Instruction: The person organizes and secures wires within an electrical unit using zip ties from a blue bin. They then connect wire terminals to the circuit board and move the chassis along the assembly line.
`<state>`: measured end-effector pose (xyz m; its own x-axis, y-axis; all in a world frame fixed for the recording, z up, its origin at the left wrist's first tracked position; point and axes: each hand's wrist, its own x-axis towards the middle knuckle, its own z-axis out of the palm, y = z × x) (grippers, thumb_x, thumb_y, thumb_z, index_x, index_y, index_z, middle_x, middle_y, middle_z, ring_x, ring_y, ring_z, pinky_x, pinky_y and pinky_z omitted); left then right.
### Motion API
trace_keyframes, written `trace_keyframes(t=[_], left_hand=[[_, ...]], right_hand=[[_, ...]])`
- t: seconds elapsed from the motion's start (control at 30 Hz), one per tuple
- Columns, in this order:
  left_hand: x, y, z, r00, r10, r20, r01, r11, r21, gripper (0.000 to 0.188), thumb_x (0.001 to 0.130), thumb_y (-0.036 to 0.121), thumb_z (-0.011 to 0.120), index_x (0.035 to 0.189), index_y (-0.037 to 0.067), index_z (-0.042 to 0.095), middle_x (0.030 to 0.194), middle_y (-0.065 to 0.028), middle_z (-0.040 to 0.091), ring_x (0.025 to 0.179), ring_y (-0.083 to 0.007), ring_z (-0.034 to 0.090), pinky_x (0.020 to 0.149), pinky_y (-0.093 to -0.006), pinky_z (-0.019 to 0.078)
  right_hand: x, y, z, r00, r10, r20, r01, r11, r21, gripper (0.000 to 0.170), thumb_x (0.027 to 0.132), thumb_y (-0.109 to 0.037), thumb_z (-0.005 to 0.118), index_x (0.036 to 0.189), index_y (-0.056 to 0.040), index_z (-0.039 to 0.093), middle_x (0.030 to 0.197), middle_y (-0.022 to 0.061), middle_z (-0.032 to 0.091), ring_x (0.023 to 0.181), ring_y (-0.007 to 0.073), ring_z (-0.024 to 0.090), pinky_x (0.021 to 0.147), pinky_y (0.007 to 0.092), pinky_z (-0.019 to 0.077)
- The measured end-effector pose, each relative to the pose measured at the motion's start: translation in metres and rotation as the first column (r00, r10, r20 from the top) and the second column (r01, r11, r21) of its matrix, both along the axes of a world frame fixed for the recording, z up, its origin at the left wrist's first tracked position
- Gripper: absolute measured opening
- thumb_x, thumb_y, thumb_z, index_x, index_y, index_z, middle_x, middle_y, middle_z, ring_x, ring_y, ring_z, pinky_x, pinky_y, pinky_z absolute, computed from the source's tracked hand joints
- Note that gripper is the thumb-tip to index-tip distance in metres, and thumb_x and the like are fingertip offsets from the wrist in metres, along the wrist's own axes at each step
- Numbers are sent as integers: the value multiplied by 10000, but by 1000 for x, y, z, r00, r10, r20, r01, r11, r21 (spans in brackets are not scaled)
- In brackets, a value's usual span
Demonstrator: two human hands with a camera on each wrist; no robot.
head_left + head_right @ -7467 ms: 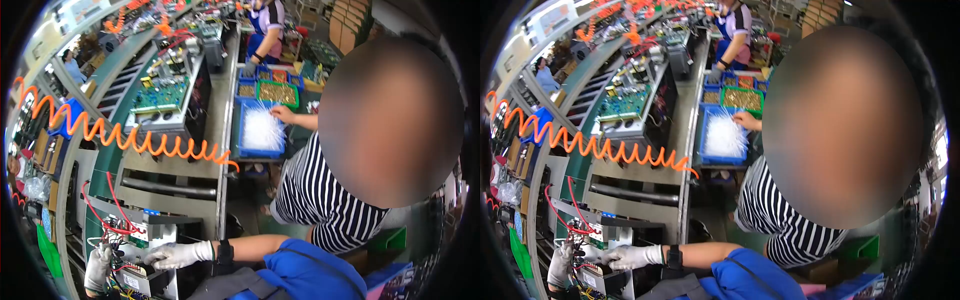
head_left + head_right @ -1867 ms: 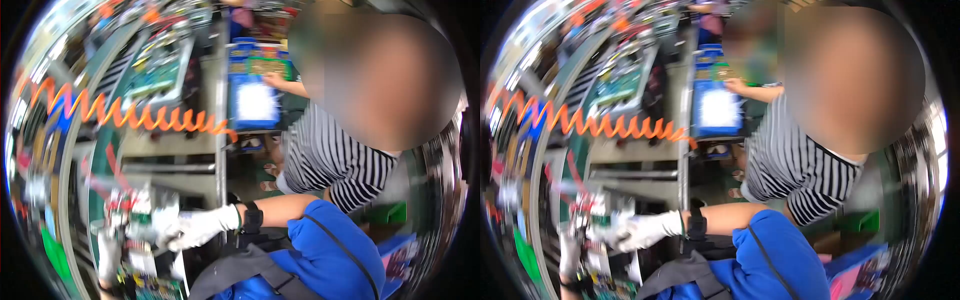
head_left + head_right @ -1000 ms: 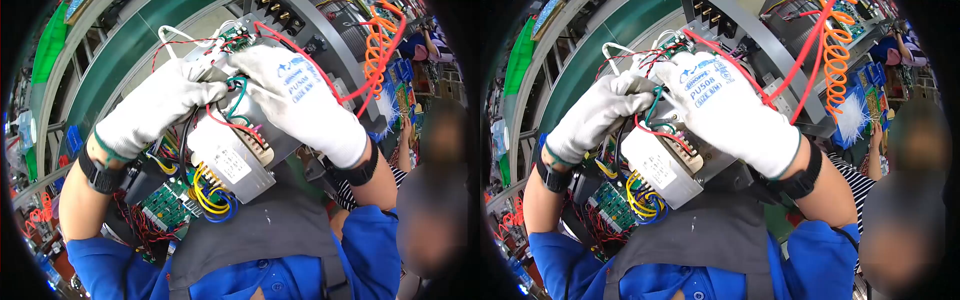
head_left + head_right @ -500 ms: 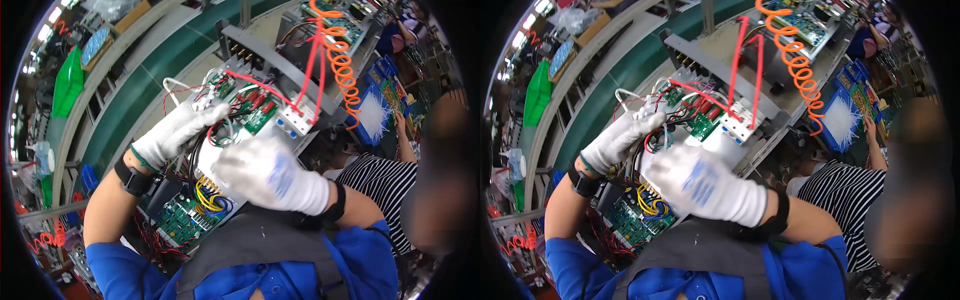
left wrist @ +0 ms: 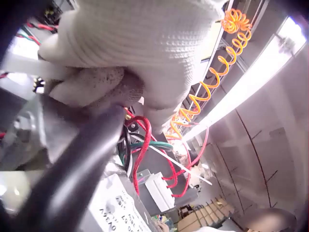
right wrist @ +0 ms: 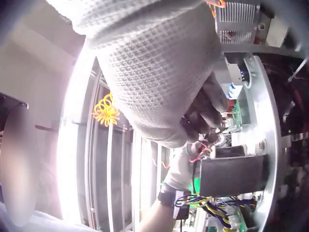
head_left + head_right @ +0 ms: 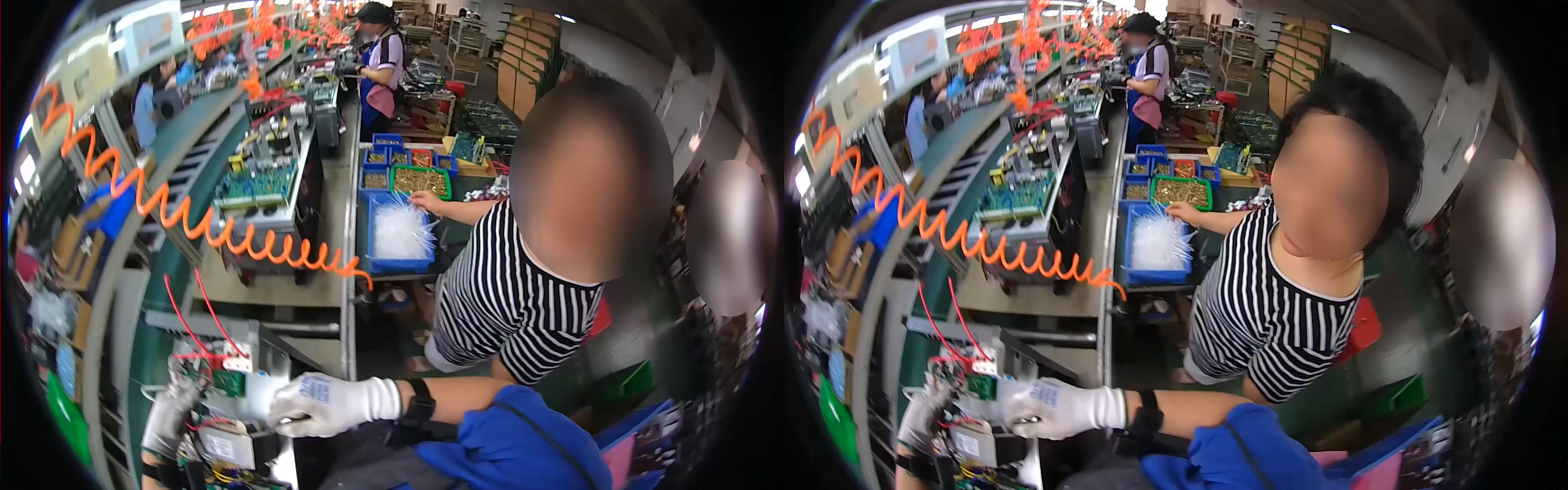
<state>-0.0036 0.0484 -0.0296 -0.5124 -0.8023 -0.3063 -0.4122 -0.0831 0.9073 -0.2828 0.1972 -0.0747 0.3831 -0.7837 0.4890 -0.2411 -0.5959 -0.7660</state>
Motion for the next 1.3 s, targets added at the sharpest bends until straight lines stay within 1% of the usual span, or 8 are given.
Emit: trace_keyframes(t=[0.1, 0.27, 0.37, 0.77, 0.9, 1.07, 1.13, 1.3], left_hand=[[12, -3, 14, 867, -349, 355, 486, 748, -452, 115, 874, 131, 583, 826, 47, 645, 621, 79, 492, 498, -33, 397, 451, -243, 288], [8, 0, 27, 976, 4, 217, -53, 974, 220, 317, 788, -14, 608, 1102, 2, 643, 815, -17, 635, 597, -126, 554, 522, -271, 411], [8, 3, 30, 772, -466, 432, 611, 358, -706, 362, 699, -8, 696, 1056, 39, 661, 1059, -207, 668, 879, -370, 664, 725, -431, 527], [-1, 15, 33, 945, -196, 263, 234, 965, -121, 342, 817, 0, 636, 1151, -2, 562, 1153, -214, 612, 1090, -425, 574, 959, -465, 450], [15, 1, 12, 950, -216, 225, 273, 924, -266, 391, 1017, 347, 436, 1089, 11, 621, 938, 9, 573, 805, -41, 464, 700, -234, 420], [11, -9, 27, 918, -231, 324, 233, 972, 34, 287, 768, 7, 567, 1046, 23, 638, 944, -133, 621, 913, -327, 583, 770, -382, 466], [31, -14, 24, 731, -441, 520, 678, 386, -626, 312, 733, -1, 612, 1044, 7, 639, 1046, -192, 641, 924, -402, 610, 813, -449, 491], [8, -31, 29, 590, -453, 668, 790, 153, -594, 249, 663, 27, 603, 901, 78, 654, 862, -138, 614, 715, -329, 591, 660, -369, 463]], right_hand=[[-23, 3, -9, 999, -30, 12, 29, 998, 60, 289, 907, -296, 568, 1028, -46, 645, 1002, 137, 630, 918, 329, 624, 781, 389, 502], [-69, 17, -12, 998, -62, 26, 53, 960, 276, 269, 896, -263, 564, 1016, -41, 657, 988, 137, 636, 957, 308, 622, 839, 393, 489], [-86, 23, -18, 994, -66, -85, 81, 980, 180, 261, 905, -278, 595, 1016, -52, 663, 956, 135, 648, 927, 310, 637, 810, 391, 514], [25, -51, -9, 986, 158, -51, -156, 986, 56, 477, 937, -316, 543, 1288, 7, 526, 1264, 260, 542, 1187, 405, 513, 1014, 442, 406], [79, -68, -13, 991, 129, -39, -124, 987, 104, 730, 922, -396, 533, 1469, 18, 282, 1464, 272, 347, 1344, 413, 357, 1110, 432, 299], [111, -60, 8, 972, 86, -219, -86, 996, 9, 554, 852, -416, 587, 1242, -26, 526, 1163, 197, 536, 1129, 360, 507, 973, 482, 393], [108, -58, 21, 962, 118, -245, -119, 993, 8, 510, 835, -384, 610, 1205, -37, 553, 1149, 186, 537, 1131, 356, 501, 982, 468, 392], [120, -52, -49, 996, 51, 68, -39, 985, -169, 523, 811, -366, 639, 1228, -67, 544, 1179, 160, 561, 1137, 364, 518, 983, 484, 397]])
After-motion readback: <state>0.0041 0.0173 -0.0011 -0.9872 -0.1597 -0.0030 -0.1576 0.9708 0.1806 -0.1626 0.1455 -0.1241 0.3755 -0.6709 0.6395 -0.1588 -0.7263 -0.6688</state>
